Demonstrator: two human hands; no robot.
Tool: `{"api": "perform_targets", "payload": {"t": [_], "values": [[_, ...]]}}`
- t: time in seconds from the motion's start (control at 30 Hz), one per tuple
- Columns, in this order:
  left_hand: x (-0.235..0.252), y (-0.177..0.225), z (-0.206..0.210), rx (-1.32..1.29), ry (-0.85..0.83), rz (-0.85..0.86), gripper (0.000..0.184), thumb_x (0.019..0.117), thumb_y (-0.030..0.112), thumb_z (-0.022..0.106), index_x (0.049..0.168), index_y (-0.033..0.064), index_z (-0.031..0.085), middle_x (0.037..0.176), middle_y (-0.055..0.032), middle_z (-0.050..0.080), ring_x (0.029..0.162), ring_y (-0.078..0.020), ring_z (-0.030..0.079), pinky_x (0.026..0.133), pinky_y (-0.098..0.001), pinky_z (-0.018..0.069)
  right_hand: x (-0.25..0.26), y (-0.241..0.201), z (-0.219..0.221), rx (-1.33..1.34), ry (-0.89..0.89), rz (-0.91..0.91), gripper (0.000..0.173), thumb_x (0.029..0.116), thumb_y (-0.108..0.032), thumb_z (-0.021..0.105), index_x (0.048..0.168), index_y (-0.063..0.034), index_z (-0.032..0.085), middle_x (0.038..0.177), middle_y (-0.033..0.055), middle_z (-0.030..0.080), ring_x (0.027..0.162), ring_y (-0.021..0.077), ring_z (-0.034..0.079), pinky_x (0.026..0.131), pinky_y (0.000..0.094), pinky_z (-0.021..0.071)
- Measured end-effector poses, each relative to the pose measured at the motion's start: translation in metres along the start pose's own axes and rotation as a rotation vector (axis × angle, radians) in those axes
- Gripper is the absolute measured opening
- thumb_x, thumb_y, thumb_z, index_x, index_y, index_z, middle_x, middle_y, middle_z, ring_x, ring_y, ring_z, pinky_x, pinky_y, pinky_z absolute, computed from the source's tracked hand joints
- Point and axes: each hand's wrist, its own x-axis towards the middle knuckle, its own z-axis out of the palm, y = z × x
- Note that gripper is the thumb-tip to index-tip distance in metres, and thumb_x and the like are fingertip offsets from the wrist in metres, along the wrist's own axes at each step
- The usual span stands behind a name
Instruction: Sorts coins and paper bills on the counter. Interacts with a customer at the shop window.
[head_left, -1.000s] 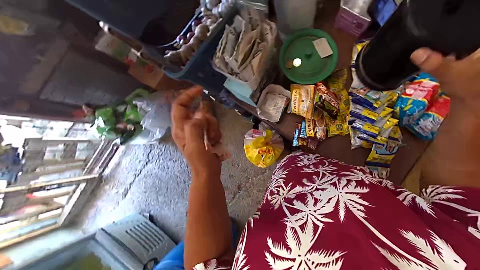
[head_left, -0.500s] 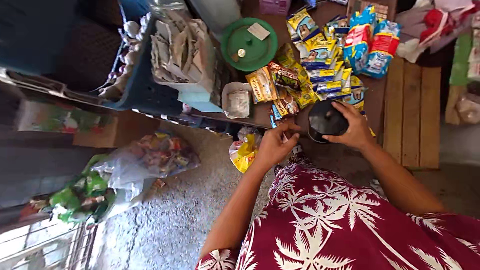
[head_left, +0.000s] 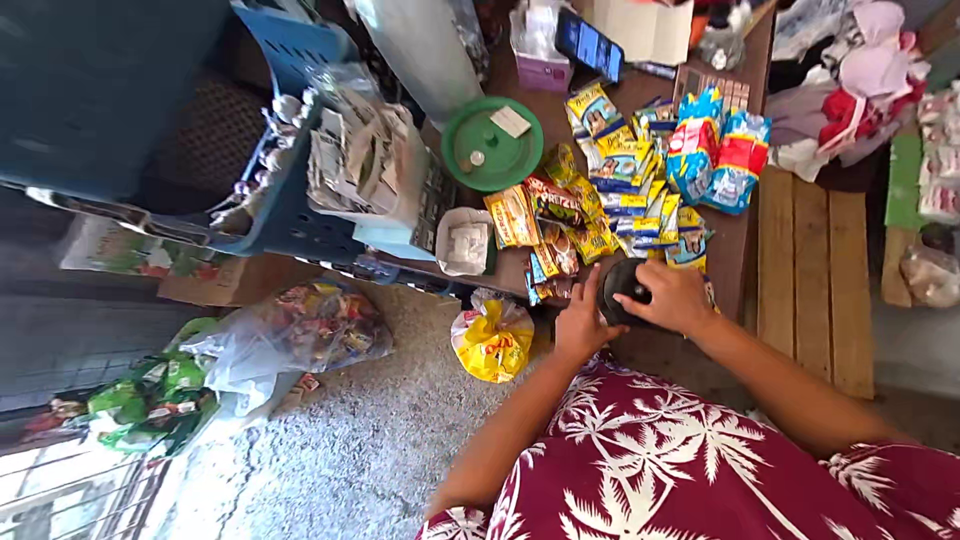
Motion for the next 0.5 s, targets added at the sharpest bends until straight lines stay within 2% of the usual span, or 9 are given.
{"api": "perform_targets", "payload": {"t": [0.07, 0.1, 0.2, 0.3, 0.4, 0.5], "values": [[0.002, 0.004, 0.003, 0.043, 0.017, -0.001, 0.118, 0.0722, 0.05, 0.09, 0.164, 0.0199, 0.022, 0.145, -0.0287, 0.046, 0.095, -0.0397, 0.069, 0.083, -0.0563, 0.0577, 0.007, 0.01, 0.016, 0.006, 0.104, -0.147, 0.041, 0.0942, -0.035, 0.06, 0.068, -0.0039, 0.058, 0.065, 0.0119, 0.058, 0.052, 0.0288, 0.06, 0.04, 0.0438, 0.0429], [0.001, 0.002, 0.006, 0.042, 0.062, 0.023, 0.115, 0.0717, 0.05, 0.09, 0.163, 0.0177, 0.028, 0.147, -0.0285, 0.045, 0.095, -0.0393, 0.07, 0.082, -0.0548, 0.0584, 0.012, 0.014, 0.02, 0.026, 0.135, -0.204, 0.038, 0.0941, -0.029, 0.057, 0.065, -0.0047, 0.056, 0.061, 0.0106, 0.056, 0.05, 0.0272, 0.059, 0.04, 0.0418, 0.0413], [-0.001, -0.005, 0.016, -0.008, 0.269, 0.093, 0.107, 0.0688, 0.045, 0.092, 0.155, 0.0058, 0.042, 0.151, -0.0268, 0.045, 0.092, -0.038, 0.072, 0.076, -0.0516, 0.0605, 0.033, 0.019, 0.028, 0.097, 0.163, -0.352, 0.034, 0.0912, -0.024, 0.056, 0.062, -0.0063, 0.055, 0.058, 0.008, 0.054, 0.049, 0.0233, 0.057, 0.041, 0.0385, 0.0411], [0.005, -0.003, 0.013, -0.047, 0.338, 0.031, 0.106, 0.0725, 0.042, 0.091, 0.153, -0.002, 0.039, 0.149, -0.0273, 0.048, 0.094, -0.039, 0.072, 0.079, -0.0532, 0.0594, 0.062, 0.022, 0.032, 0.152, 0.13, -0.467, 0.03, 0.0875, -0.023, 0.06, 0.063, -0.006, 0.056, 0.058, 0.0082, 0.055, 0.051, 0.0237, 0.06, 0.041, 0.0389, 0.0431], [0.014, -0.001, 0.011, -0.034, 0.319, -0.05, 0.11, 0.0734, 0.047, 0.09, 0.156, -0.0001, 0.034, 0.149, -0.0269, 0.048, 0.095, -0.039, 0.071, 0.082, -0.0538, 0.059, 0.081, 0.032, 0.034, 0.186, 0.055, -0.549, 0.03, 0.086, -0.024, 0.063, 0.063, -0.0064, 0.057, 0.058, 0.0078, 0.056, 0.051, 0.0236, 0.06, 0.042, 0.0393, 0.0429], [0.016, -0.001, 0.021, -0.047, 0.37, -0.011, 0.11, 0.0716, 0.047, 0.09, 0.154, -0.0028, 0.037, 0.147, -0.0285, 0.049, 0.094, -0.0398, 0.072, 0.078, -0.0548, 0.0598, 0.085, 0.041, 0.031, 0.195, 0.011, -0.615, 0.031, 0.0871, -0.025, 0.062, 0.062, -0.0065, 0.058, 0.056, 0.0078, 0.056, 0.05, 0.0243, 0.06, 0.042, 0.0404, 0.0428]]}}
